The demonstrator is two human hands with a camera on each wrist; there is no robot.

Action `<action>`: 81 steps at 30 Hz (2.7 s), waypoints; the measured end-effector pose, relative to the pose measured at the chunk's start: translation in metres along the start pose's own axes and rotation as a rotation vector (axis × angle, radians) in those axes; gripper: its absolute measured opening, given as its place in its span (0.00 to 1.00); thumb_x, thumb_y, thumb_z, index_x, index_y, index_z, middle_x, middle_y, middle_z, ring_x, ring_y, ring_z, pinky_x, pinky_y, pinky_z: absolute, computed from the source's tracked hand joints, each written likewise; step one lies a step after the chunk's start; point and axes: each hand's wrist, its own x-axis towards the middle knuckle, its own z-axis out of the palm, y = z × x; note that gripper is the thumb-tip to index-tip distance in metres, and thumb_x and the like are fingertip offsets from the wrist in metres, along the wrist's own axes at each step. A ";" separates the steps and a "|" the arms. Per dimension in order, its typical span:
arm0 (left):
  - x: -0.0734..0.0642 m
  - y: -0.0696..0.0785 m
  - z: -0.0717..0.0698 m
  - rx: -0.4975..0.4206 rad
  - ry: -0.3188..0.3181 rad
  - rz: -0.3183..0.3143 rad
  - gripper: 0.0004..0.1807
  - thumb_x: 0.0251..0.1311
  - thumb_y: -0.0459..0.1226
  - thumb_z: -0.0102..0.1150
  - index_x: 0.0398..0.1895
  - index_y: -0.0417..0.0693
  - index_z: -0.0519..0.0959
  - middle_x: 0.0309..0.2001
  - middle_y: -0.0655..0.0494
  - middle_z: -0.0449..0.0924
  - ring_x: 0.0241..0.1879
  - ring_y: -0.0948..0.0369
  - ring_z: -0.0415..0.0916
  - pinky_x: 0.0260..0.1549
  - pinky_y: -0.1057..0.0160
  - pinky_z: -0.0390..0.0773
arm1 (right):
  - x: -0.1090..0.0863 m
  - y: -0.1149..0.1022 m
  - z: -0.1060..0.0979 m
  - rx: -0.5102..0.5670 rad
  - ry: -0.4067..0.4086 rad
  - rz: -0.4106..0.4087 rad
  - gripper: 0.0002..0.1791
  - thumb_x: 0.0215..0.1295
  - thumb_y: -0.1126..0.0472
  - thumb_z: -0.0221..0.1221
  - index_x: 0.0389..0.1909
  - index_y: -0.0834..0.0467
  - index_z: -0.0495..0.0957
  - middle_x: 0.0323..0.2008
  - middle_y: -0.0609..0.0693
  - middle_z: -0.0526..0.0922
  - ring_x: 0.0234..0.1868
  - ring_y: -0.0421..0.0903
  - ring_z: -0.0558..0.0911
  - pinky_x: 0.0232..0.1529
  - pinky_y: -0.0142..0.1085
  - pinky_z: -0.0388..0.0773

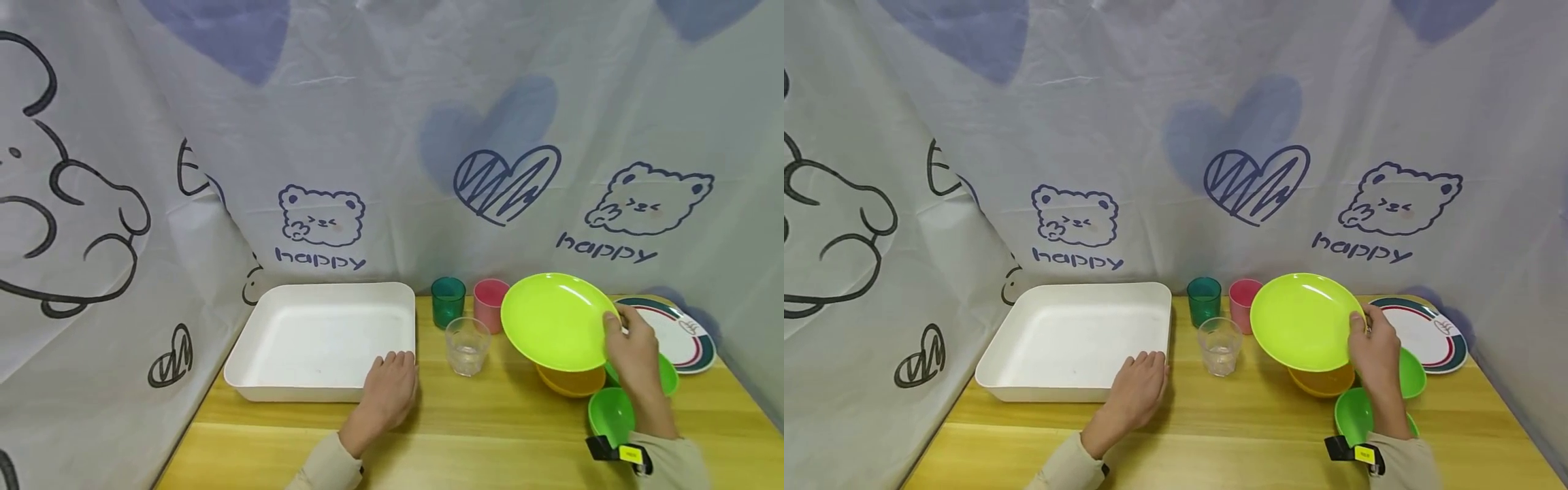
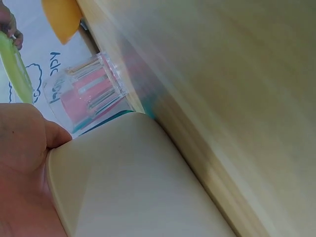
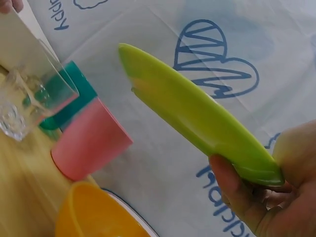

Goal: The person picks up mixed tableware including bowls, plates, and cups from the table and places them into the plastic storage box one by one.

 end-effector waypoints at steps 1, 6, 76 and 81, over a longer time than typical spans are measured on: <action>0.000 0.000 0.000 0.005 0.001 -0.001 0.13 0.81 0.42 0.42 0.38 0.45 0.70 0.29 0.55 0.69 0.32 0.57 0.70 0.30 0.62 0.70 | 0.000 -0.001 0.003 0.010 0.000 0.000 0.26 0.81 0.56 0.42 0.69 0.69 0.69 0.62 0.72 0.75 0.57 0.63 0.75 0.47 0.37 0.70; -0.003 0.000 0.000 0.026 0.047 -0.016 0.12 0.79 0.42 0.46 0.37 0.45 0.71 0.28 0.54 0.70 0.32 0.56 0.72 0.29 0.61 0.71 | -0.004 -0.006 0.022 0.069 0.028 0.000 0.24 0.81 0.56 0.43 0.66 0.67 0.72 0.56 0.68 0.78 0.50 0.56 0.75 0.46 0.39 0.69; 0.002 -0.090 -0.062 -1.370 0.151 -0.439 0.20 0.78 0.29 0.41 0.69 0.29 0.64 0.53 0.28 0.77 0.36 0.50 0.86 0.29 0.56 0.89 | -0.016 -0.060 0.070 0.074 -0.474 -0.345 0.25 0.79 0.65 0.52 0.72 0.65 0.63 0.50 0.67 0.80 0.43 0.57 0.85 0.34 0.41 0.89; -0.016 -0.119 -0.064 -1.355 0.130 -0.491 0.22 0.80 0.31 0.38 0.72 0.29 0.60 0.59 0.26 0.72 0.44 0.48 0.84 0.34 0.56 0.89 | -0.004 -0.055 0.057 -0.040 -0.454 -0.405 0.22 0.79 0.63 0.53 0.69 0.62 0.67 0.51 0.66 0.81 0.44 0.58 0.85 0.34 0.40 0.88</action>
